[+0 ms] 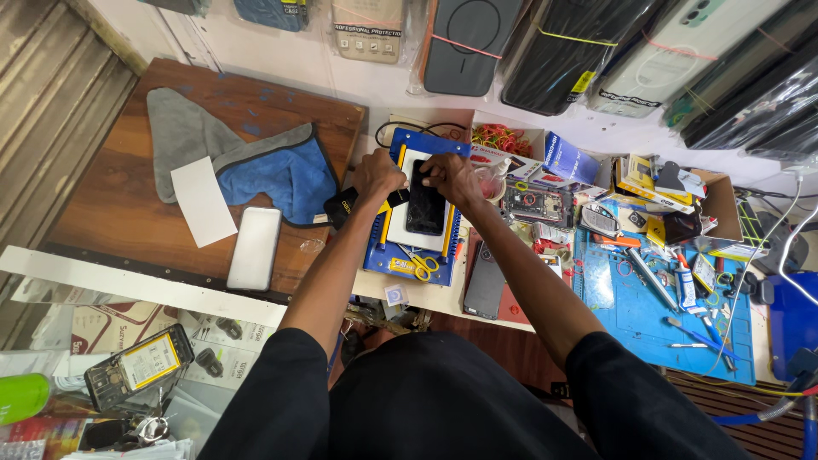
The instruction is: The person places a mobile phone on a heating plate, removes a component from the device, and then handles a new screen part while working at a repair bench and glass counter.
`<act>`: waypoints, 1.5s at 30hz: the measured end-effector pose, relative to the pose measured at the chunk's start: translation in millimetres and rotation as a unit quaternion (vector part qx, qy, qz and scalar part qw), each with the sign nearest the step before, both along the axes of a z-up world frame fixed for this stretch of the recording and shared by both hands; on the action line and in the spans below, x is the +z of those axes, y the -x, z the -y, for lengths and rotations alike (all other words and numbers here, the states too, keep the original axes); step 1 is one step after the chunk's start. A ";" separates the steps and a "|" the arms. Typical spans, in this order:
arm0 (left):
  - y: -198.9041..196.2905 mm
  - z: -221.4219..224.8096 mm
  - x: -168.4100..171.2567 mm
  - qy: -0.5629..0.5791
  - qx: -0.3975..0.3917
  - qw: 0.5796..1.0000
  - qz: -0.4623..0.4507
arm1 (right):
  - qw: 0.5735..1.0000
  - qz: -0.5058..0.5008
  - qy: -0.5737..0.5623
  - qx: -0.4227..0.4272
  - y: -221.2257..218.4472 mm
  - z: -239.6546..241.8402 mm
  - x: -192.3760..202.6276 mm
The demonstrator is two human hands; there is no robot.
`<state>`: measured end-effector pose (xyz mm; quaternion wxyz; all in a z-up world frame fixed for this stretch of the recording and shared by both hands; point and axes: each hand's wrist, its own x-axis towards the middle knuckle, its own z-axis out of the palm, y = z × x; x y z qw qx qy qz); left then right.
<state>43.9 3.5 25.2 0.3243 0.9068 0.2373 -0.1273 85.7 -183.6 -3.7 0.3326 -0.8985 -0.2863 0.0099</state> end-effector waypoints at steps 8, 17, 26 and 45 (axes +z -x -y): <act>-7.2 0.2 3.8 0.008 0.014 1.000 0.017 | 1.000 -0.008 -0.012 -0.006 1.5 1.4 -1.5; -14.3 -0.2 7.1 -0.010 0.008 1.000 0.009 | 1.000 -0.018 0.014 -0.021 -0.2 -0.1 -2.6; -27.1 2.9 -3.8 -0.065 -0.039 0.996 0.047 | 1.000 -0.010 0.011 -0.016 -2.3 0.7 -4.0; -82.2 -6.1 -28.0 -0.126 -0.113 0.983 0.077 | 0.999 0.029 -0.040 0.001 -2.4 2.4 -5.1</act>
